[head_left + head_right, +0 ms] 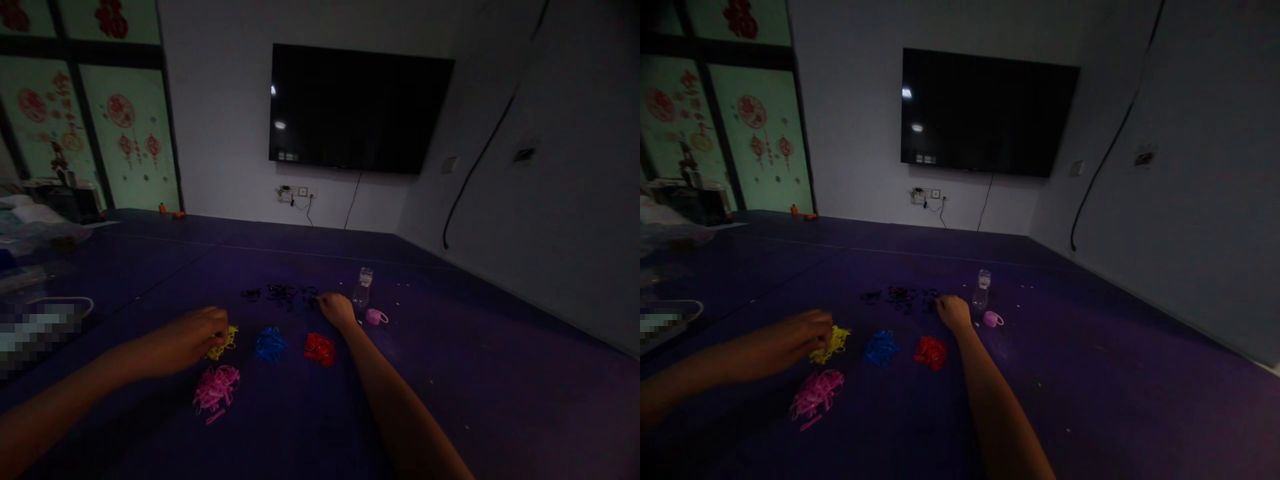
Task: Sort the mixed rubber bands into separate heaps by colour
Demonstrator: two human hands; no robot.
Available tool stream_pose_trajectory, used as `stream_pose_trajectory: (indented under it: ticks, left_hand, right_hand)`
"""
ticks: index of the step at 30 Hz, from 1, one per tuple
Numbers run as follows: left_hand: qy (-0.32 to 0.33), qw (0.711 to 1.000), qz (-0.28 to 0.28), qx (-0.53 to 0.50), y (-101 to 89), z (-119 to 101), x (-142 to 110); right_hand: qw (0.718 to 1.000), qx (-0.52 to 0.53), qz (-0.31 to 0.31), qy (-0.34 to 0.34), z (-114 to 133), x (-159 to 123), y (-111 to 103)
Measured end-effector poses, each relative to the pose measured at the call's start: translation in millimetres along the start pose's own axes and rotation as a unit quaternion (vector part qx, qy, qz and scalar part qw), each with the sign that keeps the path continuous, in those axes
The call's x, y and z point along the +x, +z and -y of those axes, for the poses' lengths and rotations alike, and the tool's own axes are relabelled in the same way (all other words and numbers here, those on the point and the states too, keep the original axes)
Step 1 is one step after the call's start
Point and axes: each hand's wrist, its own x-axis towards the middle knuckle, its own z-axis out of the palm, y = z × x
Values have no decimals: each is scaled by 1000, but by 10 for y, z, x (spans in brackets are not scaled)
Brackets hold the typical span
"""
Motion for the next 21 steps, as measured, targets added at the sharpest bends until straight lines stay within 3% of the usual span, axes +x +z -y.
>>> stream_pose_trajectory:
  ticks: [5, 11, 16, 21]
  left_hand:
    - [16, 997, -71, -12, 20, 149, 437]
    - [3, 991, -131, -24, 197, 229, 1119]
    - [-12, 995, -95, -20, 409, 274, 1605]
    - [10, 1000, -11, -26, 643, 386, 1833]
  right_hand:
    - [1000, 5, -5, -3, -9, -4, 9]
    - [1000, 8, -10, -5, -23, 1, 33]
    - [1000, 17, -9, -3, -13, -4, 26]
    - [1000, 13, 2, 7, 1, 0, 14]
